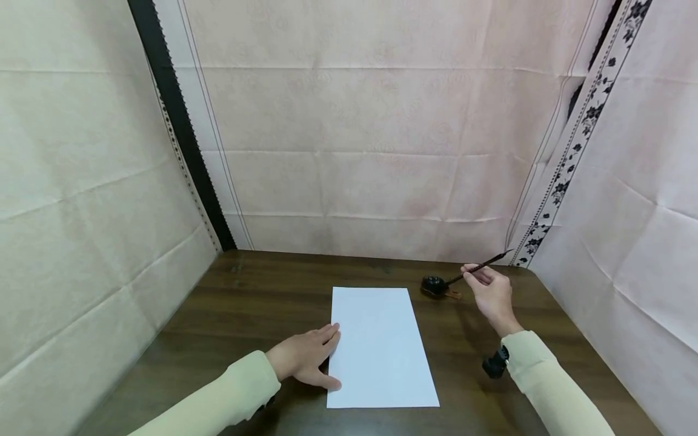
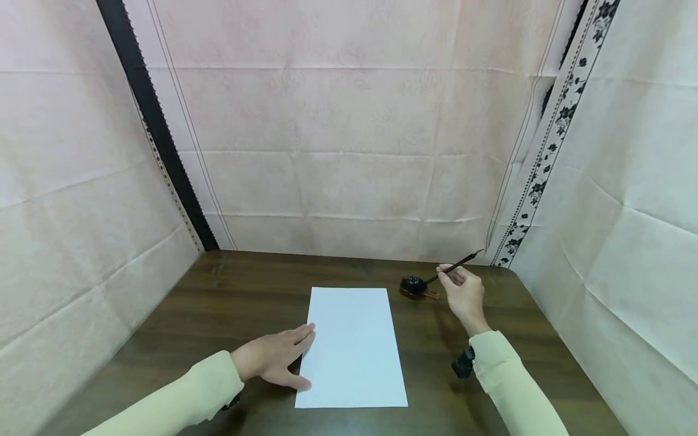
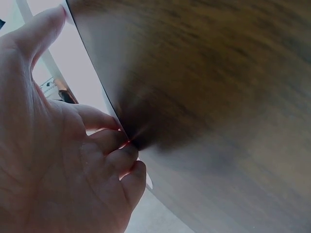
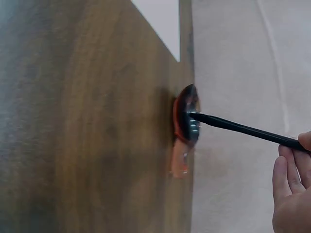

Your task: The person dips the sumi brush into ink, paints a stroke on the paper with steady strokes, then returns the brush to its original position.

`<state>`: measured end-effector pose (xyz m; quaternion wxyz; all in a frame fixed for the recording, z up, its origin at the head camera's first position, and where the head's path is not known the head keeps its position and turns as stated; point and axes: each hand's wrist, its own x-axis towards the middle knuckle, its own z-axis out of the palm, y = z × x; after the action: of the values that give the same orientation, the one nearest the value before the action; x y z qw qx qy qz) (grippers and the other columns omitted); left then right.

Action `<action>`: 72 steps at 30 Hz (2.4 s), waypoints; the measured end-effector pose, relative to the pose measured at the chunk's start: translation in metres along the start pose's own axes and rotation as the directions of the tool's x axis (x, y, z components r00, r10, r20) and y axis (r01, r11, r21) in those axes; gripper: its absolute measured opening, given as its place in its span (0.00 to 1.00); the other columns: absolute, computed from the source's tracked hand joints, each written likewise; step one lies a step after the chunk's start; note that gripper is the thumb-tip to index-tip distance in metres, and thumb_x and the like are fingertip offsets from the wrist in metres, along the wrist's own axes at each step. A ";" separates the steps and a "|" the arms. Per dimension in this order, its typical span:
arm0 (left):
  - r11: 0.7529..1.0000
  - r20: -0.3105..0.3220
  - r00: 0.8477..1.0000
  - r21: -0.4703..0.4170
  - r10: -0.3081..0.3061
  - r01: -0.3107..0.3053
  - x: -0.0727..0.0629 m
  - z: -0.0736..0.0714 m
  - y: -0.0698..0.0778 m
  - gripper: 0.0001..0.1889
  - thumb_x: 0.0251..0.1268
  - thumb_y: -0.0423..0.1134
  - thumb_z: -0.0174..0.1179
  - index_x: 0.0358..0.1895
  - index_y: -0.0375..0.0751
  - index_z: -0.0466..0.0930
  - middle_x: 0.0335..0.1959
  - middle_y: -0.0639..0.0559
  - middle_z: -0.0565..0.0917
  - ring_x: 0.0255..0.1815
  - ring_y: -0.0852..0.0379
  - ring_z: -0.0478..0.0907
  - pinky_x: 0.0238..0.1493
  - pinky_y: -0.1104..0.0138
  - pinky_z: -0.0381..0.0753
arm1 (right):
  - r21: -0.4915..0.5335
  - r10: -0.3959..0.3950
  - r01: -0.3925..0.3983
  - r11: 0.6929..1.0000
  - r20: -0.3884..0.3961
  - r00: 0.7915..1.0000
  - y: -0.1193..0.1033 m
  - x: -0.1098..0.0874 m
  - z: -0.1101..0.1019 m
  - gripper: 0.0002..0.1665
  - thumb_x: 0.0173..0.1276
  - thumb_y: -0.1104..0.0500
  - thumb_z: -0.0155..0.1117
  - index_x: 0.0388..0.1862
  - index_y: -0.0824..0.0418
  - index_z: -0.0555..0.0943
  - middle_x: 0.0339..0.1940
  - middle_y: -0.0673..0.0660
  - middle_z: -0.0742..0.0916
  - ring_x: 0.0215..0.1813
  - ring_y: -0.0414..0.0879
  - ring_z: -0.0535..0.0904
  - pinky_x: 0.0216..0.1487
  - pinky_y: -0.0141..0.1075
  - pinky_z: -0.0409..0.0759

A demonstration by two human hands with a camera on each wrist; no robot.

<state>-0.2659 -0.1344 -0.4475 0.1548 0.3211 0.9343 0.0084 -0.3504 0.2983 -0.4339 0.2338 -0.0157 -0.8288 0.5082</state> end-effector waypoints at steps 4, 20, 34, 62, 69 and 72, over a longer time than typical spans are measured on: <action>1.000 -0.001 1.000 0.016 -0.008 0.008 0.001 0.000 -0.001 0.57 0.65 0.76 0.59 0.85 0.40 0.55 0.89 0.46 0.53 0.89 0.51 0.52 0.85 0.54 0.62 | -0.009 -0.028 0.028 1.000 -0.006 1.000 -0.008 0.006 -0.001 0.16 0.78 0.51 0.68 0.56 0.59 0.88 0.57 0.60 0.92 0.46 0.17 0.82 0.49 0.14 0.79; 1.000 0.010 1.000 0.011 -0.013 0.013 0.002 -0.002 0.001 0.57 0.64 0.76 0.59 0.85 0.41 0.55 0.89 0.46 0.53 0.89 0.52 0.51 0.85 0.54 0.61 | -0.129 -0.083 0.086 0.988 0.025 0.996 -0.011 0.006 0.002 0.14 0.78 0.50 0.68 0.55 0.54 0.90 0.53 0.56 0.93 0.44 0.14 0.79 0.49 0.15 0.75; 1.000 0.004 1.000 0.023 -0.015 0.015 0.002 -0.003 0.001 0.57 0.64 0.76 0.59 0.85 0.41 0.55 0.89 0.47 0.54 0.89 0.52 0.52 0.86 0.55 0.61 | -0.187 -0.070 0.070 0.980 0.007 0.998 -0.009 0.005 -0.002 0.14 0.78 0.47 0.68 0.53 0.52 0.90 0.51 0.55 0.94 0.42 0.15 0.78 0.52 0.25 0.78; 1.000 0.002 1.000 0.010 -0.005 0.005 0.000 0.001 0.001 0.56 0.65 0.75 0.60 0.85 0.41 0.55 0.89 0.47 0.53 0.89 0.52 0.52 0.86 0.55 0.61 | -0.221 -0.080 0.086 0.971 0.038 0.996 -0.004 0.008 0.000 0.13 0.78 0.50 0.68 0.54 0.53 0.90 0.51 0.56 0.94 0.41 0.14 0.76 0.50 0.23 0.77; 1.000 0.002 1.000 0.008 -0.004 0.004 0.002 0.002 -0.001 0.57 0.64 0.76 0.59 0.85 0.41 0.55 0.89 0.46 0.53 0.89 0.51 0.51 0.86 0.54 0.61 | -0.199 -0.097 0.093 0.975 -0.007 0.995 -0.008 0.010 -0.001 0.14 0.77 0.46 0.68 0.53 0.51 0.91 0.49 0.56 0.94 0.41 0.16 0.78 0.52 0.26 0.77; 1.000 0.003 1.000 0.004 -0.002 0.002 0.002 0.002 -0.001 0.57 0.65 0.76 0.59 0.86 0.41 0.54 0.89 0.47 0.53 0.90 0.51 0.51 0.86 0.54 0.61 | -0.200 -0.090 0.087 0.976 -0.002 0.996 -0.008 0.010 -0.001 0.15 0.78 0.46 0.67 0.53 0.51 0.90 0.50 0.56 0.94 0.41 0.17 0.78 0.54 0.32 0.79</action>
<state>-0.2674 -0.1340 -0.4498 0.1555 0.3205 0.9344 0.0059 -0.3570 0.2976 -0.4230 0.2581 -0.0051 -0.8741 0.4115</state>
